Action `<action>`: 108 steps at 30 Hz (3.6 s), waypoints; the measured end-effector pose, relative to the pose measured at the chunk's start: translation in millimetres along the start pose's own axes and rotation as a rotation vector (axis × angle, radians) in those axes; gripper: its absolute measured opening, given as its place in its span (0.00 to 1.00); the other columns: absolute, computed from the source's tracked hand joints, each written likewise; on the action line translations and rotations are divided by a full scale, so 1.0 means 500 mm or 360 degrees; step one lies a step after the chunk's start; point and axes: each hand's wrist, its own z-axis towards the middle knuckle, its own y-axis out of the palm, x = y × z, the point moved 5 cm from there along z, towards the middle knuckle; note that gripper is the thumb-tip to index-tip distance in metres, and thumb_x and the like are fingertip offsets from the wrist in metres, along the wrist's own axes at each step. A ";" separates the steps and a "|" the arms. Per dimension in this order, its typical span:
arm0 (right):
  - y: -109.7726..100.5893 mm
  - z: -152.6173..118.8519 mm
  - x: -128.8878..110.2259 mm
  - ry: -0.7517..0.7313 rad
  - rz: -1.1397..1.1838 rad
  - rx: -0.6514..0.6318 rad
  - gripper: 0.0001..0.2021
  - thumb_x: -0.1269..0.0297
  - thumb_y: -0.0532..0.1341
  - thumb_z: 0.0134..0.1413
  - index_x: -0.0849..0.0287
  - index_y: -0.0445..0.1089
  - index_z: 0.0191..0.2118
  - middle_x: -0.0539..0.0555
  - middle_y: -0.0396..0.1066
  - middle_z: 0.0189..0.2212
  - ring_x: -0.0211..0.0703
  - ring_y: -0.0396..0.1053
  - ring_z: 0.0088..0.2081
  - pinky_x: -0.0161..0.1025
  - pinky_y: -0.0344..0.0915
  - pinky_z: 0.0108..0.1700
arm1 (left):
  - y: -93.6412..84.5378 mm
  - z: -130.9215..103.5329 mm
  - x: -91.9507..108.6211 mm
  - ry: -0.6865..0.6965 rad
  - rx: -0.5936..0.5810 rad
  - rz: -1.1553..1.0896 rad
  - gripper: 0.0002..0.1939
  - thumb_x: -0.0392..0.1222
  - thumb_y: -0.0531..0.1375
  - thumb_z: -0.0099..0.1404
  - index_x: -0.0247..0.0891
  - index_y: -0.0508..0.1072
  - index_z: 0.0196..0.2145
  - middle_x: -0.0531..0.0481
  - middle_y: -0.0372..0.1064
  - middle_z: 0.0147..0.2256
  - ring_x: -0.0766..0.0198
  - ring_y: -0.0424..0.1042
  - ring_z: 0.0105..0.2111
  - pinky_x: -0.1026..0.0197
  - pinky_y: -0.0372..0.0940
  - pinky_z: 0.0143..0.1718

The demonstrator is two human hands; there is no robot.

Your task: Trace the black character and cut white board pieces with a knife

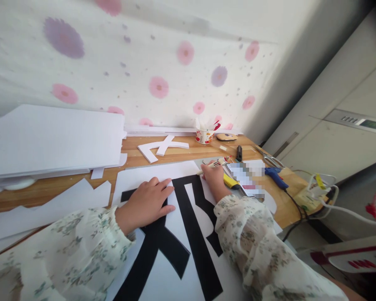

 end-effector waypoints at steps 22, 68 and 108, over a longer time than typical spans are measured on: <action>-0.006 -0.045 -0.053 -0.0059 0.0447 -0.0001 0.15 0.59 0.66 0.52 0.54 0.58 0.25 0.39 0.55 0.14 0.34 0.61 0.18 0.33 0.69 0.24 | 0.005 0.000 -0.001 0.0041 0.0061 0.0007 0.20 0.51 0.62 0.70 0.40 0.73 0.56 0.40 0.63 0.65 0.42 0.67 0.52 0.42 0.67 0.49; 0.100 -0.139 -0.064 -0.0335 0.0008 -0.0728 0.11 0.63 0.64 0.43 0.52 0.60 0.20 0.44 0.63 0.16 0.38 0.61 0.21 0.36 0.58 0.25 | 0.020 0.026 -0.029 0.0005 0.0278 -0.0183 0.19 0.31 0.52 0.69 0.35 0.73 0.55 0.39 0.72 0.53 0.48 0.67 0.48 0.48 0.64 0.51; 0.030 -0.205 -0.065 -0.0343 -0.0051 -0.0890 0.13 0.57 0.66 0.44 0.52 0.61 0.20 0.45 0.63 0.17 0.38 0.58 0.21 0.38 0.55 0.26 | 0.019 0.026 -0.027 -0.0052 0.0215 -0.0179 0.20 0.51 0.60 0.70 0.37 0.74 0.54 0.40 0.71 0.54 0.44 0.67 0.50 0.48 0.64 0.50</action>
